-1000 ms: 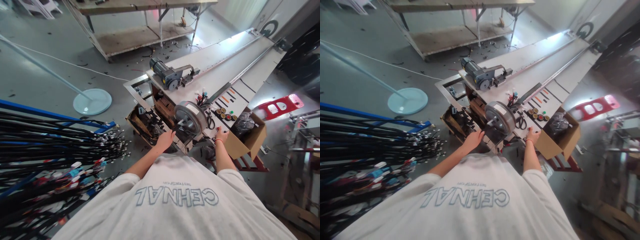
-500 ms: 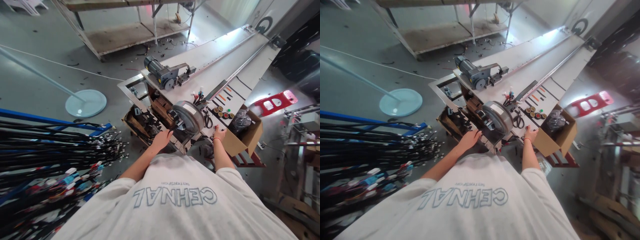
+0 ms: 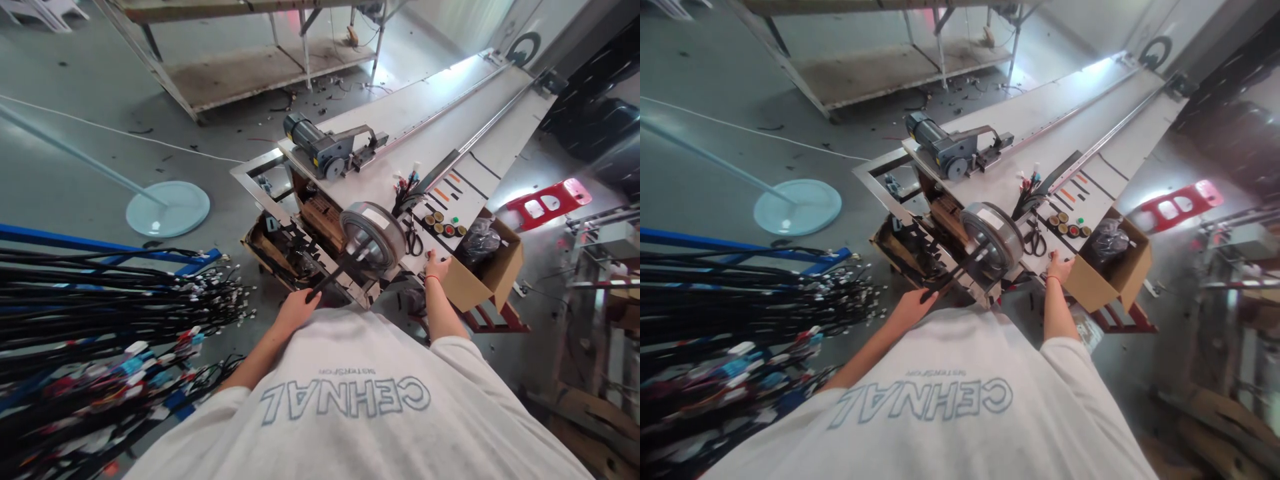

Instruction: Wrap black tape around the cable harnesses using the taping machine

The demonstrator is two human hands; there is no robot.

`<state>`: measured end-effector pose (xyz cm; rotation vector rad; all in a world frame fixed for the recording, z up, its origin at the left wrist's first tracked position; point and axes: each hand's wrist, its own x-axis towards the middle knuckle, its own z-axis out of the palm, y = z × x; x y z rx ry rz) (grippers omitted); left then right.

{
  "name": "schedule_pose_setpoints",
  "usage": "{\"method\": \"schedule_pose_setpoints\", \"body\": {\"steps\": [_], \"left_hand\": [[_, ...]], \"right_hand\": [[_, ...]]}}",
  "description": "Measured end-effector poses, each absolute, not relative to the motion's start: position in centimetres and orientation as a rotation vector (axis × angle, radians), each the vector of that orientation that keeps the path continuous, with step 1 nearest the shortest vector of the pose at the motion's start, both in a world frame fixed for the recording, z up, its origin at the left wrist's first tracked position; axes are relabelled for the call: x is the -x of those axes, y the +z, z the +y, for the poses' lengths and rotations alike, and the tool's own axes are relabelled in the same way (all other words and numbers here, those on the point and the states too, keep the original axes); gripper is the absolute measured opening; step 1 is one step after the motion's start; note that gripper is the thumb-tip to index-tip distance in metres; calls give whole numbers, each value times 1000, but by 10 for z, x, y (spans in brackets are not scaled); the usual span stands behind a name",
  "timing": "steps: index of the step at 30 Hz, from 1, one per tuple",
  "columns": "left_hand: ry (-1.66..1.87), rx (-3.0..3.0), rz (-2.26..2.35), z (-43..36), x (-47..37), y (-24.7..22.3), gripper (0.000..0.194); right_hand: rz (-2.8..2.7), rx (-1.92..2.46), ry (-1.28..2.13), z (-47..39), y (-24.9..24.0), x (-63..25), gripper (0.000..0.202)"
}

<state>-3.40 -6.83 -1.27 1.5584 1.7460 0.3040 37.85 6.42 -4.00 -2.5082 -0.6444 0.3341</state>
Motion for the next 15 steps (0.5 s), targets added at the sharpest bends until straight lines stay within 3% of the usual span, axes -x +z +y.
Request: {"method": "schedule_pose_setpoints", "body": {"steps": [15], "left_hand": [[624, -1533, 1710, -38, 1, 0, 34]], "right_hand": [[-641, 2513, 316, 63, -35, -373, 84]]}}
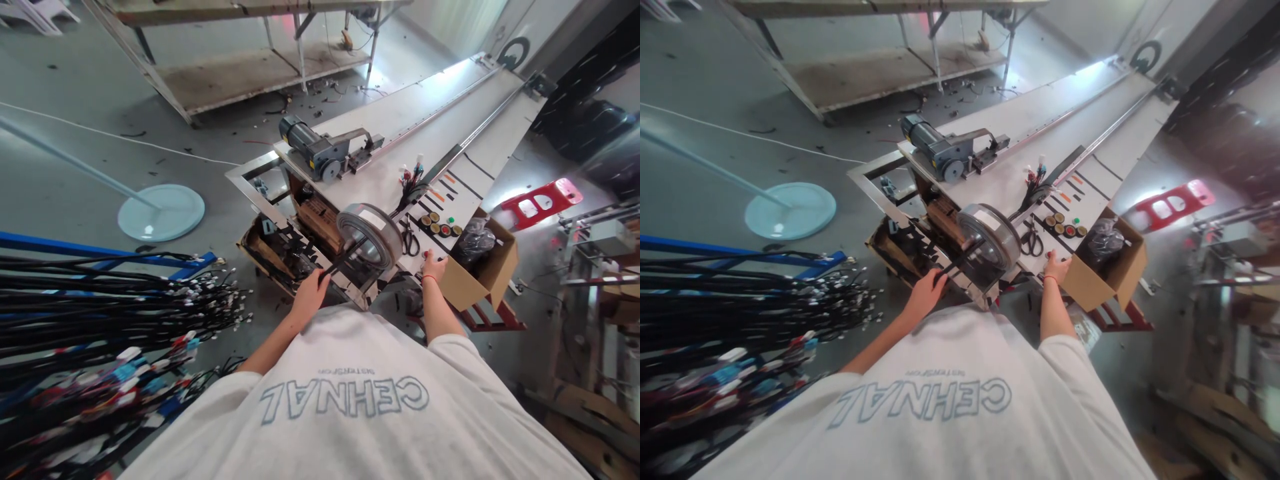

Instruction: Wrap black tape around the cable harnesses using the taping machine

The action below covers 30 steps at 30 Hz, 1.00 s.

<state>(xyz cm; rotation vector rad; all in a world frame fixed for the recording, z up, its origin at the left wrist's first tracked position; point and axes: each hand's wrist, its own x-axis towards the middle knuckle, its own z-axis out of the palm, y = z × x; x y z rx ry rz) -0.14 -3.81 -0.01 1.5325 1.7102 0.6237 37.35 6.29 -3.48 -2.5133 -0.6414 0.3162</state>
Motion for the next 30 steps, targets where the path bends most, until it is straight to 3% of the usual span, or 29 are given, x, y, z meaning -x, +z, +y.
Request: {"method": "schedule_pose_setpoints", "body": {"steps": [5, 19, 26, 30], "left_hand": [[615, -1466, 1500, -34, 0, 0, 43], [500, -1576, 1515, -33, 3, 3, 40], [359, -1525, 1563, -70, 48, -9, 35], [368, -1414, 1568, -87, 73, -9, 43]], "right_hand": [[-609, 2514, 318, 63, -34, -373, 84], [-655, 2500, 327, 64, -39, -378, 85], [-661, 2501, 335, 63, -38, -377, 85], [-656, 2505, 331, 63, -39, -377, 84]]}}
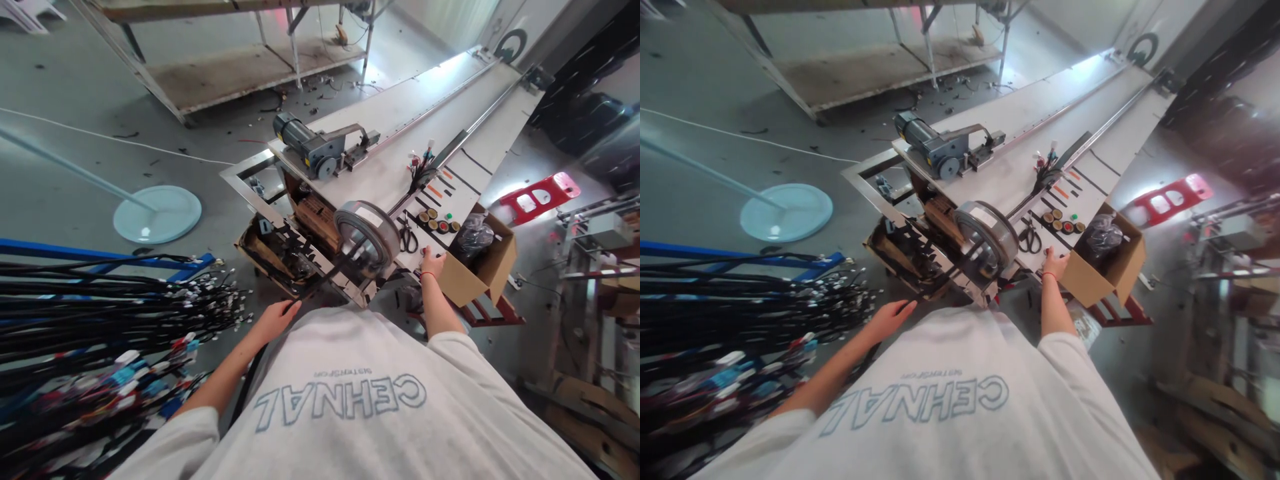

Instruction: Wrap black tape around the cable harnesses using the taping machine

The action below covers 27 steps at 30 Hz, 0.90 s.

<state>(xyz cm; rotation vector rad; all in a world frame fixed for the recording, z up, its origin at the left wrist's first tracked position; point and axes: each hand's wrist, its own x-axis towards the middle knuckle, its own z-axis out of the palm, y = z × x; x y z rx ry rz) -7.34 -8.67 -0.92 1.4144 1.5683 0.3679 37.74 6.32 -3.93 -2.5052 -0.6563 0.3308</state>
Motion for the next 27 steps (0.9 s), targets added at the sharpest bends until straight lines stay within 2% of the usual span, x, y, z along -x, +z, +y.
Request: {"method": "schedule_pose_setpoints", "body": {"steps": [13, 27], "left_hand": [[422, -1015, 1338, -68, 38, 5, 59], [405, -912, 1297, -67, 33, 10, 60]], "right_hand": [[-646, 2509, 349, 64, -41, -377, 85], [-640, 2490, 370, 63, -40, -376, 83]]}}
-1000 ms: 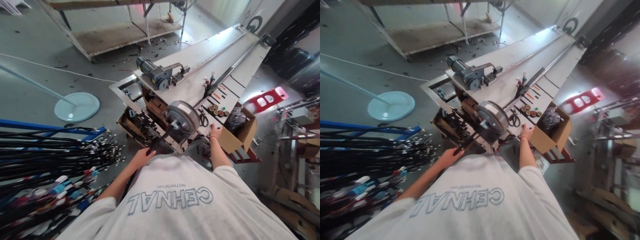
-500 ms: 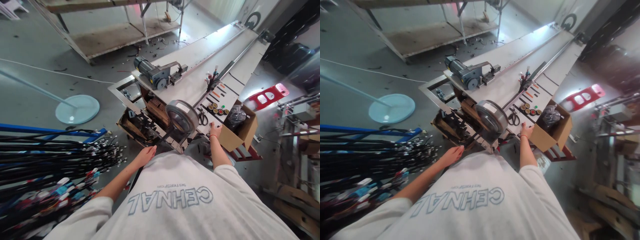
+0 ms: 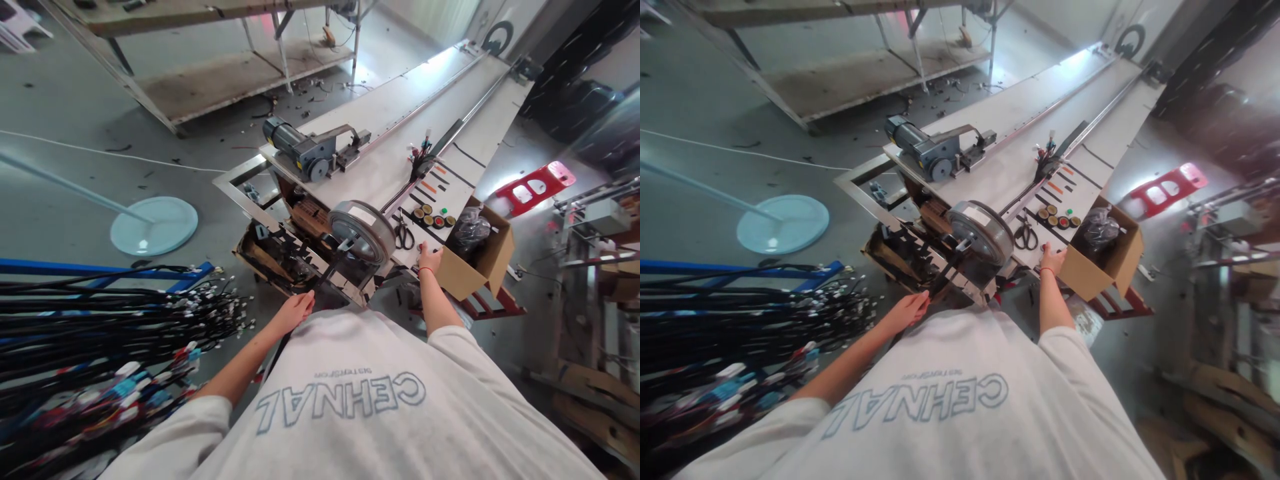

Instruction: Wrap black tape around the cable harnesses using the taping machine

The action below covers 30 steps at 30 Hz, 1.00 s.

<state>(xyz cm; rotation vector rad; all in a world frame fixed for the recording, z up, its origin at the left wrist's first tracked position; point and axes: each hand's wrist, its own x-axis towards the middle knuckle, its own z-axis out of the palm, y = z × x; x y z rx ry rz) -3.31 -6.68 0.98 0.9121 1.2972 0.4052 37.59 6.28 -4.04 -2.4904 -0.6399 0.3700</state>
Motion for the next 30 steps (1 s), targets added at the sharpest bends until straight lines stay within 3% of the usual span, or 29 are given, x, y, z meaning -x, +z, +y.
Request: {"method": "schedule_pose_setpoints", "body": {"steps": [24, 30], "left_hand": [[380, -1025, 1207, -58, 15, 29, 53], [187, -1316, 1230, -63, 33, 17, 42]], "right_hand": [[-619, 2478, 395, 60, -37, -372, 86], [-608, 2494, 384, 60, -35, -370, 87]]}}
